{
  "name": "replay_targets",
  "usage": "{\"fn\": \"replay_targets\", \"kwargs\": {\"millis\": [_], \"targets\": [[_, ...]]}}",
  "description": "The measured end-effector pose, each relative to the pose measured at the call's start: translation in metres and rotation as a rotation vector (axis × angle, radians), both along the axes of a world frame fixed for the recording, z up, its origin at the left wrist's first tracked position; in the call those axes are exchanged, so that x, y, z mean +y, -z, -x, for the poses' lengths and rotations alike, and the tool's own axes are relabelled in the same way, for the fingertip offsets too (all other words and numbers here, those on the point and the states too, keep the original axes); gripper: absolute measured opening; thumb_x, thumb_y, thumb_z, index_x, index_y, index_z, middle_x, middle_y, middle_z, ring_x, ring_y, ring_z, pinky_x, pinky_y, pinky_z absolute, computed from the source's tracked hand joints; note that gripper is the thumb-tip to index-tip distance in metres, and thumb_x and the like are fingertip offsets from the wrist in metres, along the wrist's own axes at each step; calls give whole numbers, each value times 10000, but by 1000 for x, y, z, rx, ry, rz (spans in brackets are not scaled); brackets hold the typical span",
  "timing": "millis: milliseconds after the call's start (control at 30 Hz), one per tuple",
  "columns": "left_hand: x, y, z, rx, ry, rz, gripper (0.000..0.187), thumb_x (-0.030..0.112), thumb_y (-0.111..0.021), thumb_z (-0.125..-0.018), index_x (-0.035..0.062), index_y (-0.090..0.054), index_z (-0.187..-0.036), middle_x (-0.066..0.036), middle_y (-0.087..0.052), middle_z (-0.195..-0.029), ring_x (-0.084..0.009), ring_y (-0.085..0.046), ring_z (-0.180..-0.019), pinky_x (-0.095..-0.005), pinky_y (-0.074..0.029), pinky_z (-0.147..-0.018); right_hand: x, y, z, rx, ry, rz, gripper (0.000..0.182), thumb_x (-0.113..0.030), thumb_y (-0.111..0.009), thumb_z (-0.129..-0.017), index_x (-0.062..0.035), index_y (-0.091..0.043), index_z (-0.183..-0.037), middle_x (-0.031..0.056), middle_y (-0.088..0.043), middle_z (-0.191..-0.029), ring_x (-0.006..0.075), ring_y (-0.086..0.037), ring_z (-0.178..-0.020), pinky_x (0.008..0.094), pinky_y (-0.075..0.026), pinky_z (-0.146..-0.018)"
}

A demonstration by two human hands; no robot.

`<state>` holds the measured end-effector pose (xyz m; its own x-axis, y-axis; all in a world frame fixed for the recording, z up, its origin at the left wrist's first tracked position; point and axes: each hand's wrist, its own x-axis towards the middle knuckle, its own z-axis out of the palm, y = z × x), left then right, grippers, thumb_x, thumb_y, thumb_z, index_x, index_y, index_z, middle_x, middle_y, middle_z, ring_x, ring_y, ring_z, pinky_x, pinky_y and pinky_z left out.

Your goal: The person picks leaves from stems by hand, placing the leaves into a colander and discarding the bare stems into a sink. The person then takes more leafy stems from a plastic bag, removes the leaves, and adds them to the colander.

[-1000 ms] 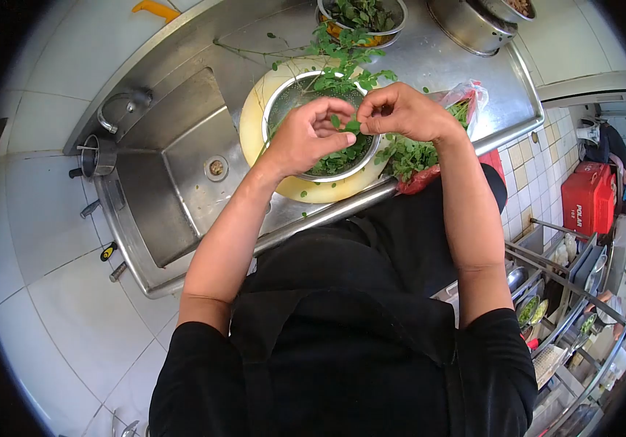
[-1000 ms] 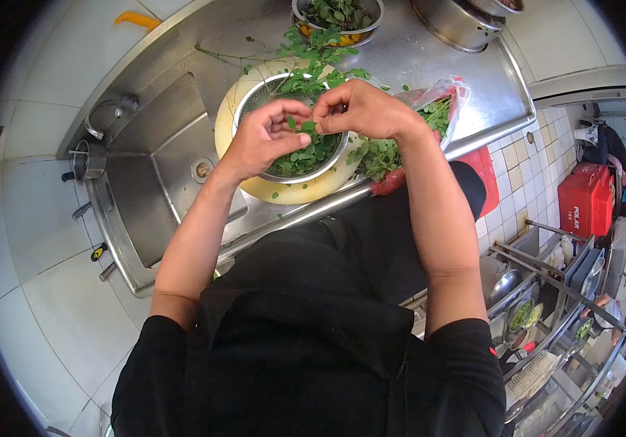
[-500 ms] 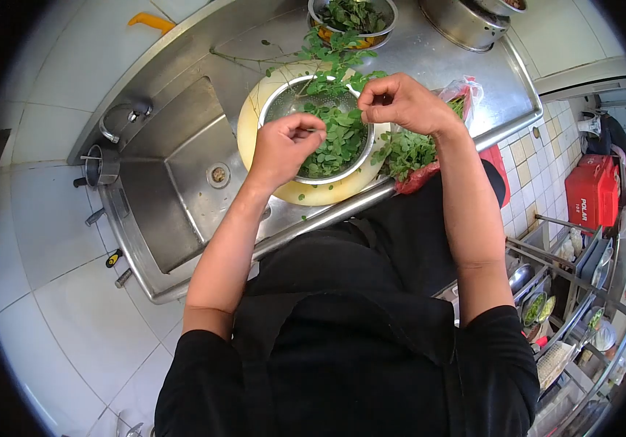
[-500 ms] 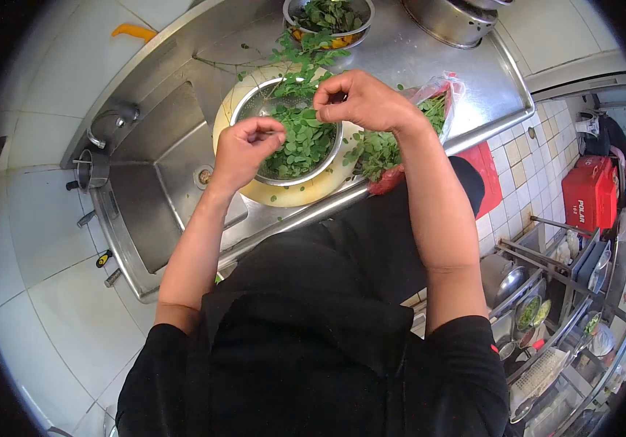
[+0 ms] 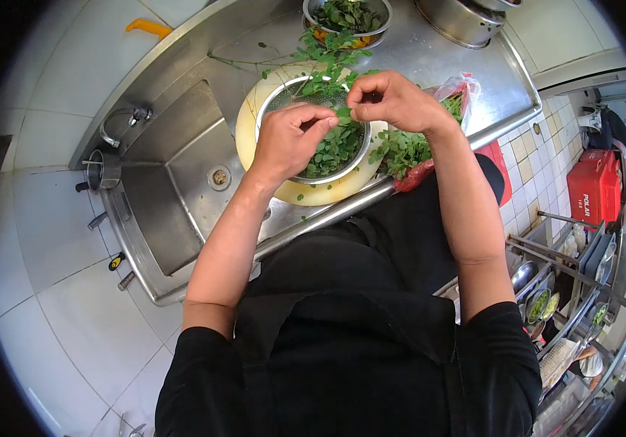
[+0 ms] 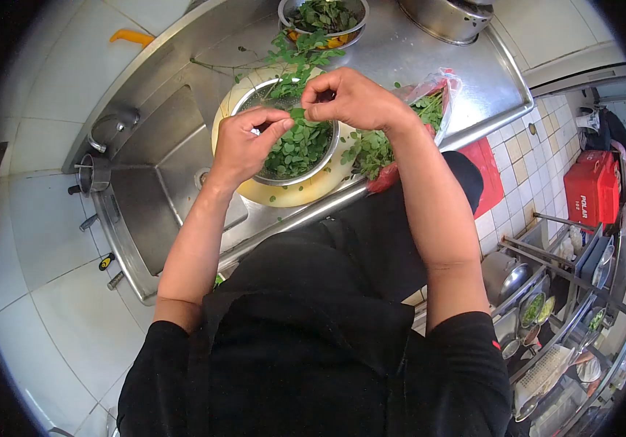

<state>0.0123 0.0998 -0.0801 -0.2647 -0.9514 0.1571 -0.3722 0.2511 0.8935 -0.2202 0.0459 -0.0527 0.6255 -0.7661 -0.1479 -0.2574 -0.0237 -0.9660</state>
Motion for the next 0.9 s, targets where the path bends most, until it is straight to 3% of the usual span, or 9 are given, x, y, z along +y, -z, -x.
{"fn": "replay_targets", "kwargs": {"millis": [133,233,300,333,433,500,633,767,900], "targets": [[4,3,-12,16,-53,1,153,142,-736,-888,14,-758,-969,-108,-729,-878,-162,-672,-759,-289,-516,-692,-5,13,2,-2,15,32,108,-98,-747,-822,-18,-690,-868,-27,-643,-771,68,-561,-776,269,-473,-730],[15,-3,-37,38,-114,-47,154,147,-729,-900,8,-756,-961,-100,-713,-843,-142,-648,-739,-280,-502,-681,-8,26,6,201,-17,193,123,-134,-737,-818,-28,-691,-859,35,-673,-753,144,-621,-735,321,-497,-706],[33,-8,-62,-100,-114,-92,172,169,-716,-917,4,-753,-952,-106,-706,-843,-134,-631,-736,-282,-499,-683,-4,38,0,508,-97,463,147,-184,-708,-831,-41,-701,-866,117,-705,-786,275,-669,-740,399,-512,-711],[44,-8,-77,-165,-81,-150,175,173,-707,-918,5,-751,-938,-103,-704,-821,-135,-629,-723,-293,-499,-677,-1,42,-5,595,-94,413,160,-203,-668,-853,-67,-732,-904,160,-720,-880,364,-672,-822,458,-524,-777],[90,-3,-127,-427,35,-420,177,178,-709,-888,4,-739,-893,-95,-697,-748,-129,-624,-684,-332,-496,-646,8,65,-19,627,-151,497,188,-168,-686,-839,-66,-739,-988,168,-687,-985,353,-664,-929,454,-521,-847],[133,10,-166,-513,72,-746,200,214,-753,-864,19,-748,-903,-80,-735,-835,-167,-642,-730,-323,-510,-717,13,68,-29,636,-219,447,218,-162,-709,-826,-83,-744,-1025,155,-680,-1004,348,-650,-977,449,-521,-886],[226,53,-251,-1124,436,-911,417,323,-849,-699,40,-755,-990,-174,-743,-964,-381,-688,-906,-394,-543,-847,23,84,-41,642,-231,620,241,-146,-751,-800,-121,-760,-1040,121,-656,-1033,324,-588,-1117,421,-502,-948],[234,26,-239,-1201,284,-975,499,300,-845,-707,33,-720,-1110,-217,-720,-1062,-382,-685,-1017,-457,-538,-891,19,86,-44,731,-257,603,237,-116,-702,-808,-129,-769,-1035,137,-659,-1087,333,-595,-1117,424,-494,-976],[182,12,-188,-746,-58,-715,467,235,-819,-780,25,-694,-1178,-161,-737,-1055,-301,-710,-972,-401,-547,-850,15,80,-37,610,-229,570,224,-114,-701,-825,-95,-760,-1041,153,-687,-1059,340,-633,-1067,423,-511,-934]]}}
